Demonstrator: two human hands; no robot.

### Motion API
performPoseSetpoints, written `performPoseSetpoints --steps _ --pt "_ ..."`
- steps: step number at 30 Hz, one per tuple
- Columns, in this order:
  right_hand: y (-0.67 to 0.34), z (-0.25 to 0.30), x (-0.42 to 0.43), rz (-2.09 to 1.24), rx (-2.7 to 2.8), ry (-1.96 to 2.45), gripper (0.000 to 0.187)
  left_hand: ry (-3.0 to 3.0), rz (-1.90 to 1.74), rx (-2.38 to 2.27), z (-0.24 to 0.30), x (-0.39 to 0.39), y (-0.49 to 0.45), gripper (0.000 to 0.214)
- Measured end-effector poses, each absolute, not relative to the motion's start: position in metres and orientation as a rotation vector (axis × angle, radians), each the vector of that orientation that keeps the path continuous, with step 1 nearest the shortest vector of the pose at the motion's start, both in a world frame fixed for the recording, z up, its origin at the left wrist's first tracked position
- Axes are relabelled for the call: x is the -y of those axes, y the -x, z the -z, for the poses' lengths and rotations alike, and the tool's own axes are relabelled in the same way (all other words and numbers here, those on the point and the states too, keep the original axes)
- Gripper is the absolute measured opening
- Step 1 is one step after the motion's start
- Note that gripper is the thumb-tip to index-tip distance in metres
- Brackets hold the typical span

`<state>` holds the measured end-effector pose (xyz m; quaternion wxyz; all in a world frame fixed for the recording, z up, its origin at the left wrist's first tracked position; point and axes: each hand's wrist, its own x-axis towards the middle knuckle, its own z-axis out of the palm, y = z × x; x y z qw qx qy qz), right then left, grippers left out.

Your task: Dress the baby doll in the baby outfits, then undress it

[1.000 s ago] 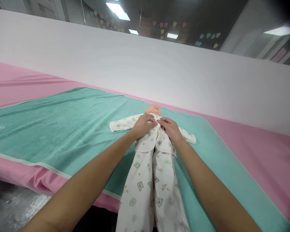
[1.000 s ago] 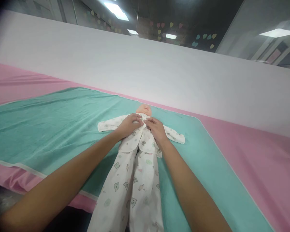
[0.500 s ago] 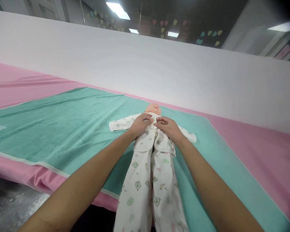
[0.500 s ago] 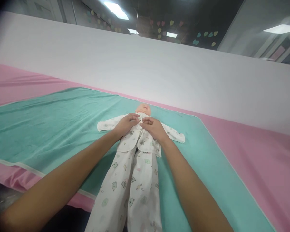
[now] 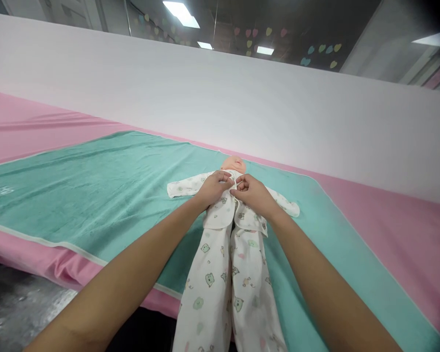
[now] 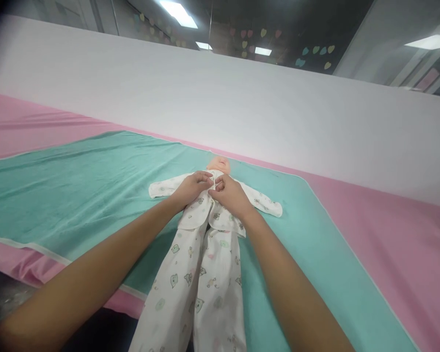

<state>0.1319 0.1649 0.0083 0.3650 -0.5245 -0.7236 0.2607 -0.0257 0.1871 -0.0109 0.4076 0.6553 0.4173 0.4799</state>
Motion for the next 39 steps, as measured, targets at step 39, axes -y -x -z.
performPoseSetpoints --steps 39 --pt "-0.145 0.008 -0.183 -1.094 1.486 1.201 0.012 -1.905 -1.210 -1.177 0.011 -0.185 0.022 0.008"
